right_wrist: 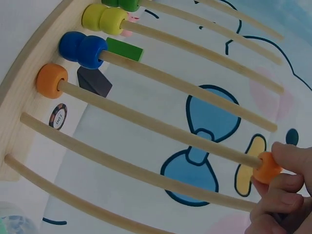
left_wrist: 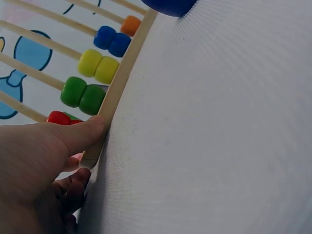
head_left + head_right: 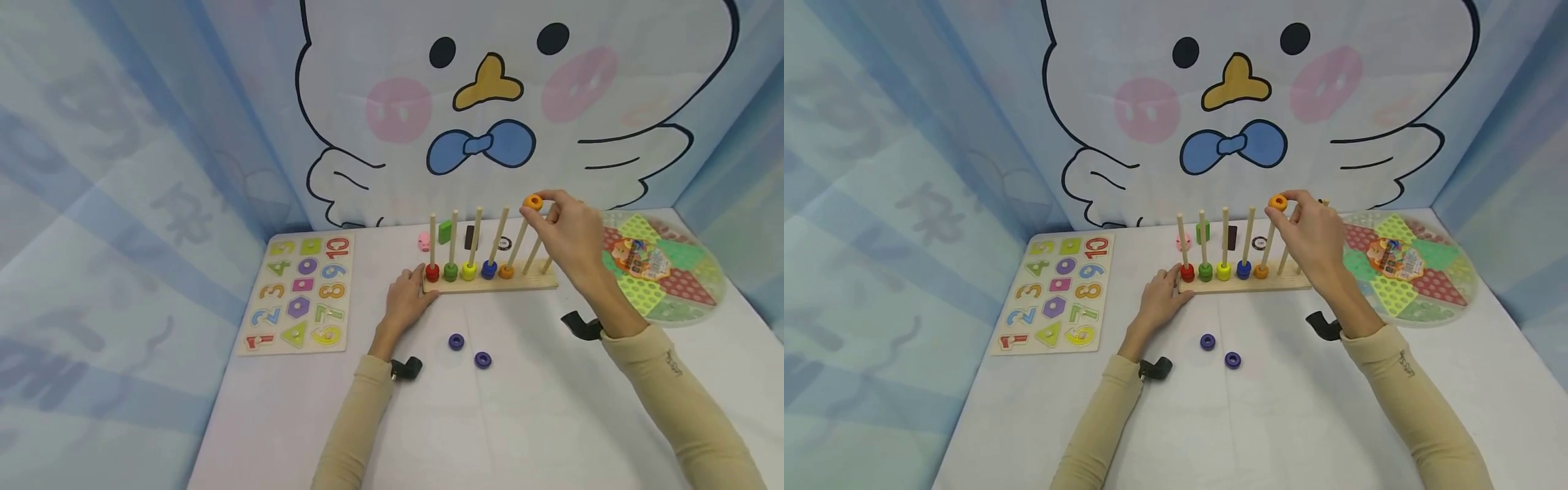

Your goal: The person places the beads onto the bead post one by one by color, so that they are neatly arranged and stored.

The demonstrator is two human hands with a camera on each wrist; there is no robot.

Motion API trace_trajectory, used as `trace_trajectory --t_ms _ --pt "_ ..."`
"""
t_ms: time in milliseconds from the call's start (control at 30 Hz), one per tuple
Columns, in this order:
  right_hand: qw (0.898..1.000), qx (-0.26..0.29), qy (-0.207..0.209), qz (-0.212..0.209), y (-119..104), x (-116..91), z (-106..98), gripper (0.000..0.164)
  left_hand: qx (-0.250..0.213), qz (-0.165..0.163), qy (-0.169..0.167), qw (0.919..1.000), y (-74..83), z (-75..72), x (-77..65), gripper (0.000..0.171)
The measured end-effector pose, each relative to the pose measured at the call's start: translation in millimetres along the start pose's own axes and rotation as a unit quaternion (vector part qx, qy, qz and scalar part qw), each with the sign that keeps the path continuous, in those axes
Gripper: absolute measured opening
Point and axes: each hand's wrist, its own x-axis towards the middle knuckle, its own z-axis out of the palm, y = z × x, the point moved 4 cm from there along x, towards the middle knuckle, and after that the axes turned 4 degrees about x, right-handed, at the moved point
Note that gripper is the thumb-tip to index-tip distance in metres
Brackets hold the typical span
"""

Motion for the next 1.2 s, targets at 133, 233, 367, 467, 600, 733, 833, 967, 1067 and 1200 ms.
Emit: trace_trajectory --t_ms 133,233,367,467,600,733,833,967,1067,1200 --pt "1.0 0.008 0.002 -0.004 0.7 -4.0 4.0 0.047 -0.004 -0.001 0.007 1.0 0.0 0.4 1.9 0.072" --pt "0.998 0.053 0.037 -0.025 -1.5 -18.2 4.1 0.045 -0.006 -0.002 0.009 0.9999 0.2 -0.3 2.6 0.071" --pt "0.995 0.099 -0.021 -0.004 1.1 -56.2 16.1 0.038 -0.009 -0.008 0.005 0.9999 1.5 0.1 2.4 0.071" --pt "0.979 0.109 -0.161 0.059 11.8 -91.9 36.2 0.035 -0.007 -0.008 -0.001 0.9999 2.6 1.8 2.3 0.072" --pt "0.919 0.151 -0.345 0.114 24.5 -137.4 65.4 0.04 -0.001 -0.002 -0.001 1.0 2.3 1.1 1.4 0.072" --pt "0.871 0.196 -0.437 0.107 25.2 -167.8 86.5 0.047 0.0 -0.007 -0.004 1.0 0.1 -1.4 0.2 0.072" --pt "0.871 0.191 -0.445 0.087 22.7 -176.4 94.8 0.042 -0.001 -0.012 -0.005 0.9999 -0.7 -2.1 0.5 0.072" --pt "0.891 0.154 -0.419 0.084 20.0 -173.1 94.5 0.033 -0.001 -0.013 -0.004 0.9999 -0.5 -1.0 1.6 0.072" --pt "0.914 0.121 -0.376 0.086 16.5 -157.4 81.8 0.033 0.0 -0.011 -0.008 0.9999 0.5 0.7 1.9 0.072" --pt "0.955 0.061 -0.282 0.062 8.1 -118.3 50.2 0.039 -0.003 -0.009 -0.008 0.9999 0.5 1.1 0.4 0.072"
